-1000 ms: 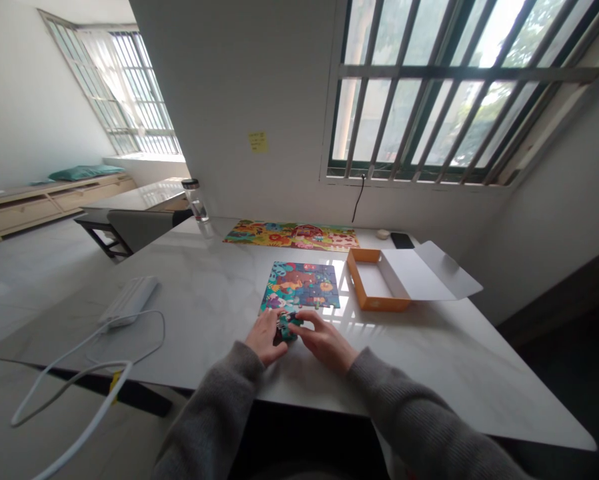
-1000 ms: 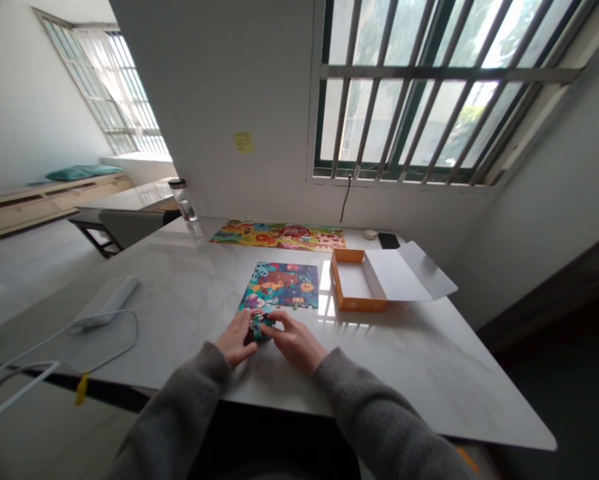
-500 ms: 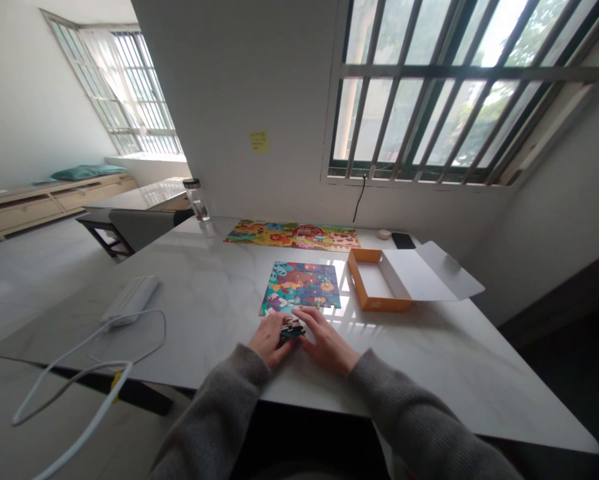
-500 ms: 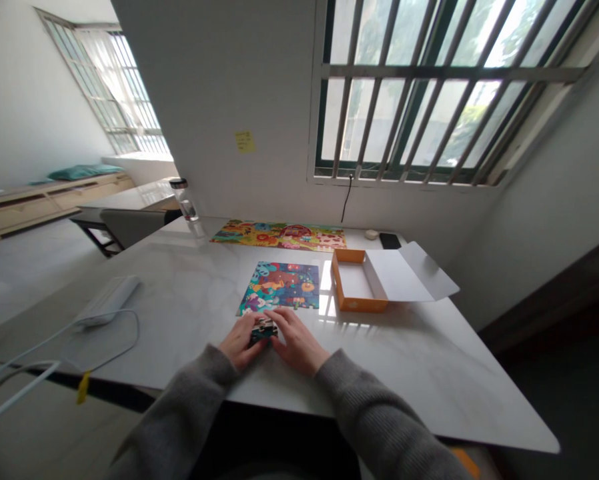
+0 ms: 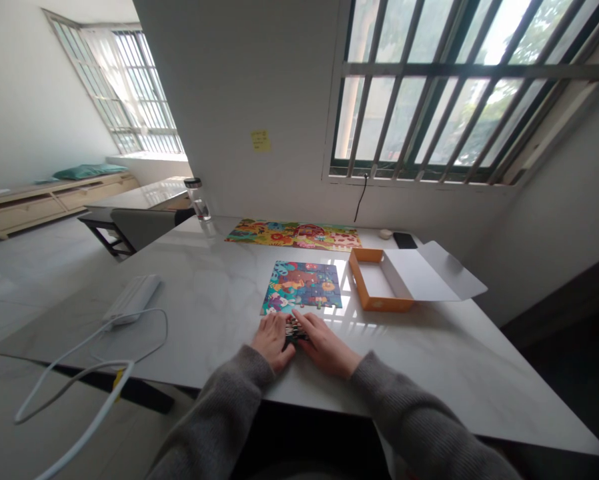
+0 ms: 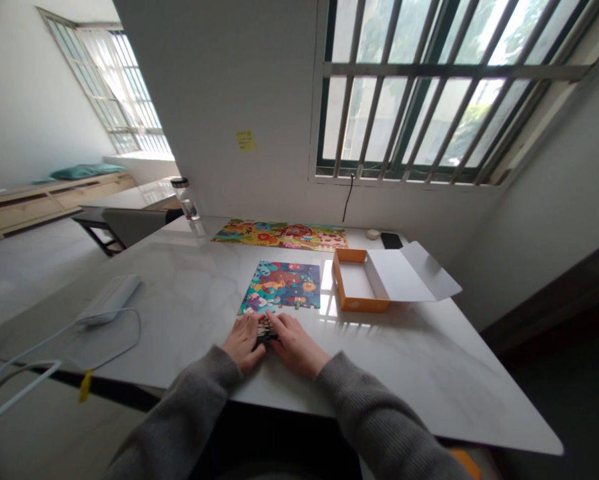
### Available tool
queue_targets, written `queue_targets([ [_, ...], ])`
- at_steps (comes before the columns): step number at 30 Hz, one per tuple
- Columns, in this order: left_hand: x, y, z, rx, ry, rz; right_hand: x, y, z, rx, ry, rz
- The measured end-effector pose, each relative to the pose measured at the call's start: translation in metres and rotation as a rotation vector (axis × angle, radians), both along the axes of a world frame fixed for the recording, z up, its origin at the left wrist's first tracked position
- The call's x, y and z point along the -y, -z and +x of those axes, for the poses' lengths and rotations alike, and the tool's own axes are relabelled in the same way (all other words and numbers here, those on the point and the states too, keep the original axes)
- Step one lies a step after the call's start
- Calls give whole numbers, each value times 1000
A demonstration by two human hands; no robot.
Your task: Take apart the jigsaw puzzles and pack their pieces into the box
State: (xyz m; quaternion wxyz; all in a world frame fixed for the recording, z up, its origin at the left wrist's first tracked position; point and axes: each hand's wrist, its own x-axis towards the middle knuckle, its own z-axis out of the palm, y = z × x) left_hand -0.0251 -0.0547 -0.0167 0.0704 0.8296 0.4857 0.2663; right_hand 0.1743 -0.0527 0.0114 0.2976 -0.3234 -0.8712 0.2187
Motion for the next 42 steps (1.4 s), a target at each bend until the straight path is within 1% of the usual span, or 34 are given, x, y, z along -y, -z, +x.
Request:
queue_targets([
  [2, -2, -3, -7, 71, 1, 14, -2, -2, 4, -35, 7, -35],
  [5, -12, -8, -29, 139, -62, 47, -7, -7, 18, -67, 42, -70],
  [8, -28, -10, -55, 37, -114, 27, -12, -11, 36, -76, 103, -90],
  [11, -45, -8, -70, -32, -75, -25, -15, -13, 49, -84, 127, -96],
  [13, -53, -7, -69, -63, -12, -35, -15, -13, 55, -97, 123, -85],
  [15, -56, -8, -63, -78, 36, -25, -14, -13, 58, -111, 125, -78],
  [18, -55, -9, -54, -59, 66, -8, -12, -14, 61, -116, 133, -87],
  [20, -55, -10, -53, -47, 89, -6, -11, -16, 62, -110, 134, -97],
  [24, -65, -17, -64, -56, 180, -57, -9, -18, 62, -103, 141, -108],
  [26, -72, -22, -70, -89, 234, -92, -9, -18, 60, -113, 146, -106],
  [28, -77, -29, -72, -152, 270, -88, -9, -18, 59, -118, 149, -106],
  [31, -76, -36, -67, -283, 288, -36, -9, -18, 57, -109, 155, -107],
  [34, -71, -39, -57, -384, 298, -1, -10, -18, 56, -93, 162, -104],
  [38, -70, -37, -49, -348, 273, 27, -9, -16, 54, -108, 164, -92],
  [42, -75, -39, -48, -327, 306, -25, -9, -14, 52, -118, 172, -101],
])
